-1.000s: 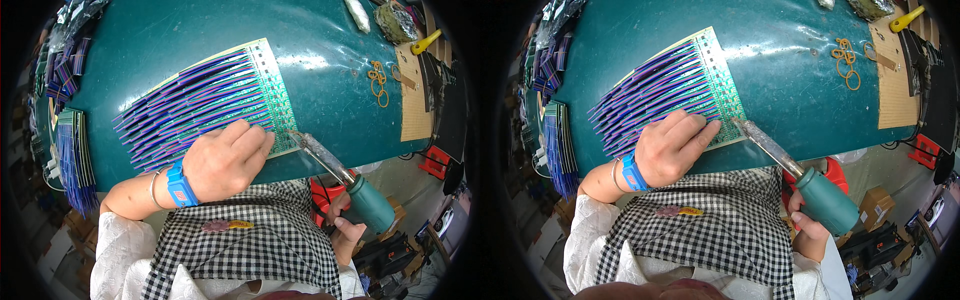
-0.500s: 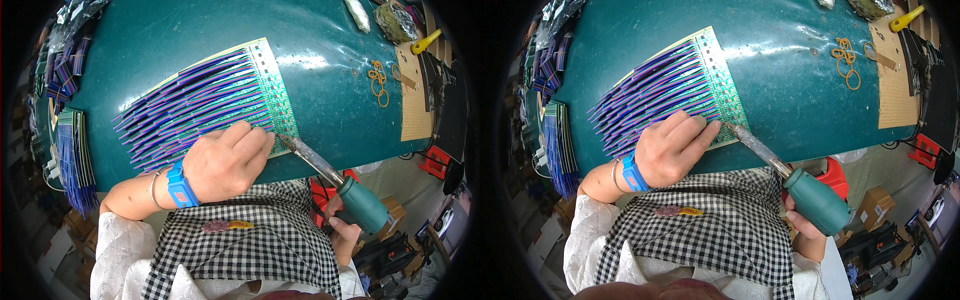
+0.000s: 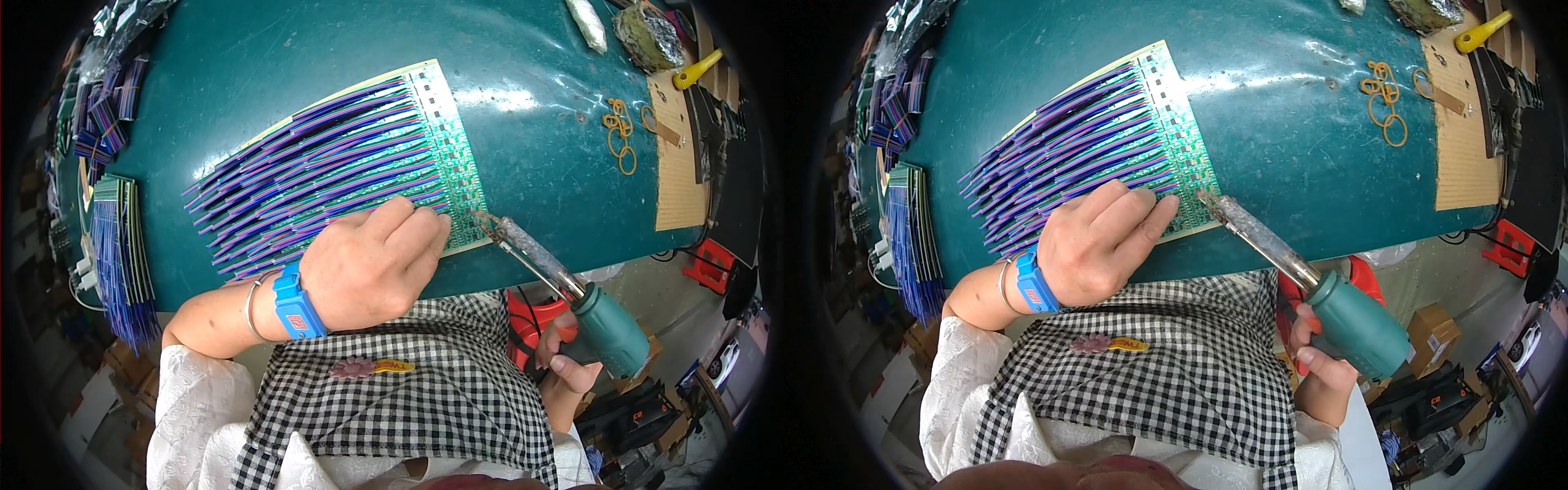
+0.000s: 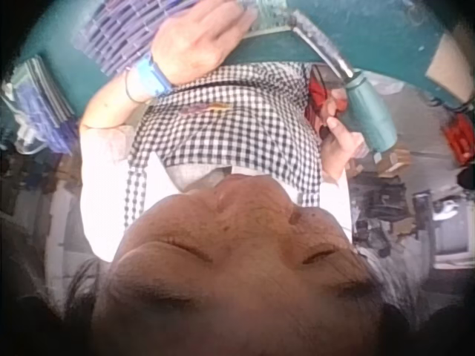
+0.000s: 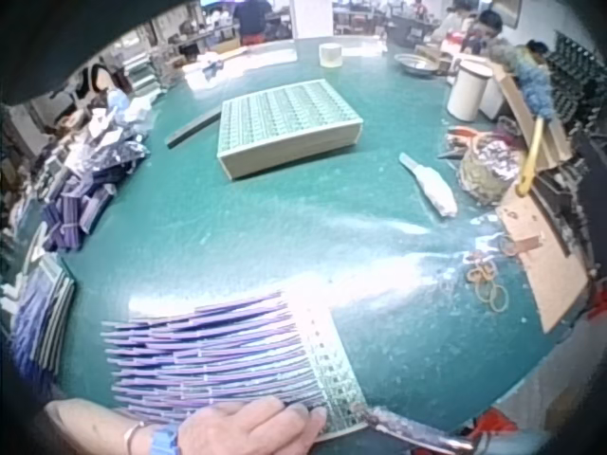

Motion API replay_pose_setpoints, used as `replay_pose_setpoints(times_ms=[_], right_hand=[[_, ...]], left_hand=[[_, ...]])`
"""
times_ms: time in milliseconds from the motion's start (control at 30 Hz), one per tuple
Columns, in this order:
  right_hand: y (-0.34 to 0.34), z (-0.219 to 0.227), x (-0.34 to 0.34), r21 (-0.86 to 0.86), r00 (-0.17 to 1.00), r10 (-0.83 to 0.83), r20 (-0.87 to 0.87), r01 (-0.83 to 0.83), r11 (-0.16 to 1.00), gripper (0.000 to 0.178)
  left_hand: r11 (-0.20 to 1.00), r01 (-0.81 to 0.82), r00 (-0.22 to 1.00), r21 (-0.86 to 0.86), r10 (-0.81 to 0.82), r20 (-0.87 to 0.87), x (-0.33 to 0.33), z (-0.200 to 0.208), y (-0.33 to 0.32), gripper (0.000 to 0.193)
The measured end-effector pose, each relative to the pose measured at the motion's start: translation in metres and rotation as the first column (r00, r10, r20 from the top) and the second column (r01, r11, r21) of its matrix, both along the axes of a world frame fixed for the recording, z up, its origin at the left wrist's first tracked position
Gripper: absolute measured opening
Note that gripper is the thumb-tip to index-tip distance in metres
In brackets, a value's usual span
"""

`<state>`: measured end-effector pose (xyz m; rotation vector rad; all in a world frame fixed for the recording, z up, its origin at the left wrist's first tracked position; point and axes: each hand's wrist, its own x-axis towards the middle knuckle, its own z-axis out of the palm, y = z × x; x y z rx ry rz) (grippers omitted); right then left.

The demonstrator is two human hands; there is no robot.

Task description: Soldering or heat-bonding small components onto a printed circuit board at a workstation.

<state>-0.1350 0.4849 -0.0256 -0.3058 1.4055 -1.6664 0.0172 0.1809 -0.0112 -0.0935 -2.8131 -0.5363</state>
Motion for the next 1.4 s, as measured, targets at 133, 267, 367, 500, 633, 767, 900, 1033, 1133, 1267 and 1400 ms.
replay_pose_setpoints(times_ms=[133,267,367,500,633,767,900,1033,1133,1267,1400], right_hand=[[-0.013,0.009,0.004,-0.085,0.993,-0.045,0.113,0.055,0.995,0.061],[-0.01,0.005,0.006,-0.069,0.996,-0.046,0.078,0.052,0.996,0.059],[-0.011,0.006,0.009,-0.027,0.995,-0.062,0.075,0.064,0.998,0.058],[-0.009,0.004,0.009,0.025,0.999,-0.023,0.027,0.023,0.999,0.057],[-0.003,0.0,0.013,0.072,0.997,-0.072,0.019,0.071,0.995,0.056],[-0.013,0.006,0.006,-0.049,0.989,-0.077,0.129,0.084,0.995,0.061],[-0.015,0.002,0.001,-0.149,0.987,-0.098,0.127,0.116,0.982,0.065],[-0.018,-0.002,-0.021,-0.324,0.994,-0.093,0.058,0.106,0.94,0.062],[-0.033,0.008,-0.049,-0.487,0.981,-0.187,-0.047,0.141,0.862,0.062],[-0.059,0.029,-0.096,-0.674,0.933,-0.352,-0.073,0.214,0.707,0.061],[-0.106,0.031,-0.151,-0.608,0.919,-0.392,0.053,0.341,0.717,0.045]], left_hand=[[1.0,-0.006,1.0,-0.003,0.006,0.002,0.0,0.0,0.0,0.047],[1.0,0.001,1.0,0.001,-0.001,0.004,0.0,0.0,0.001,0.047],[1.0,-0.005,1.0,0.002,0.005,0.015,0.0,0.0,0.002,0.047],[1.0,-0.001,1.0,0.007,0.0,0.003,-0.001,0.001,0.001,0.047],[1.0,0.002,1.0,0.005,-0.002,0.011,0.0,0.001,0.001,0.047],[0.999,0.001,1.0,0.036,-0.002,0.029,0.003,0.0,0.0,0.047],[1.0,-0.005,1.0,0.014,0.005,0.018,0.0,0.003,0.0,0.046],[0.999,-0.031,0.997,0.014,0.03,0.065,0.003,0.007,0.002,0.045],[0.999,-0.05,0.995,0.0,0.05,0.088,0.002,0.009,0.005,0.043],[0.998,-0.068,0.995,0.003,0.068,0.079,-0.002,0.013,0.009,0.039],[0.991,-0.129,0.981,0.032,0.123,0.153,0.011,0.026,0.0,0.035]])
